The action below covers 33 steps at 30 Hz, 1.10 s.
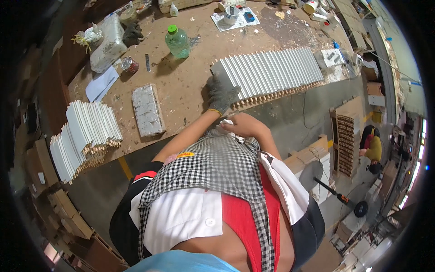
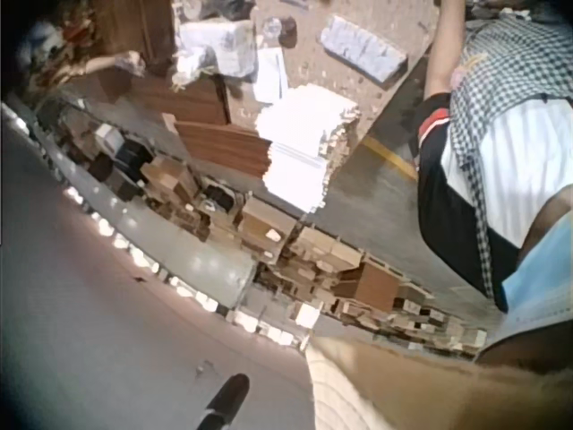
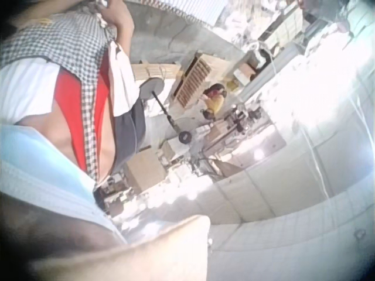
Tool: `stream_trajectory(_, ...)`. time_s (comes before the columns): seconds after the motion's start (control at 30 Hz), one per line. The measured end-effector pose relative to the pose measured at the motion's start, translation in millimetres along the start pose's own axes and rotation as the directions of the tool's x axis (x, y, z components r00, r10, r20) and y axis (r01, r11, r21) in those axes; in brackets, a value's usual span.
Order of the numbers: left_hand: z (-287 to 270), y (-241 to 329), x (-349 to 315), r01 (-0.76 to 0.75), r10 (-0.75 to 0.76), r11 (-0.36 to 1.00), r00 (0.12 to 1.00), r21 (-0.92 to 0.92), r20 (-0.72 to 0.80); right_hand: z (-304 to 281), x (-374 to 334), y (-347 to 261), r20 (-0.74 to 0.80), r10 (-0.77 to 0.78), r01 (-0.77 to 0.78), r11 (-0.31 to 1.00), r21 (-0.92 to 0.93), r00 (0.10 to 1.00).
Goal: The person wipes white rectangular furniture components one at a time with a white cloth and applies a blue substance to the edges, then stacks them on the workbench.
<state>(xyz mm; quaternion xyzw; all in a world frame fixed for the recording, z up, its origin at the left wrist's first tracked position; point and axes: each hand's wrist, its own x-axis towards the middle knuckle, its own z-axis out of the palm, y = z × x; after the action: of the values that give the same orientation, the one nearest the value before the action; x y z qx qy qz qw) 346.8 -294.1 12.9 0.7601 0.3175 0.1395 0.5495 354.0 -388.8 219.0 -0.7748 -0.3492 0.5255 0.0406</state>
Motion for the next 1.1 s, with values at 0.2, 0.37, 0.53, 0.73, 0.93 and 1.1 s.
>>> stream_trajectory(0.2,-55,7,-24,0.204,-0.204,0.978,0.979,-0.039,0.008,-44,-4,37,0.044,-0.095,0.095,0.995,-0.008,0.995)
stream_trajectory(0.37,-97,22,-21,0.395,-0.394,0.904,0.918,-0.163,0.041,-63,20,45,0.095,-0.126,0.138,0.982,-0.127,0.987)
stream_trajectory(0.53,-180,14,-40,0.248,-0.32,0.938,0.887,-0.24,-0.333,-78,40,33,0.139,-0.189,0.209,0.967,-0.148,0.972)
stream_trajectory(0.73,-301,-22,-47,0.399,-0.223,0.901,0.762,0.17,-0.608,-81,53,17,0.133,-0.26,0.279,0.948,-0.152,0.956)
stream_trajectory(0.93,-311,-91,-55,0.259,-0.244,0.965,0.821,-0.045,-0.517,-67,72,13,0.147,-0.309,0.33,0.932,-0.152,0.94)
stream_trajectory(1.1,-296,-61,-54,0.406,-0.361,0.914,0.801,-0.009,-0.477,-67,62,9,0.121,-0.335,0.349,0.928,-0.129,0.934)
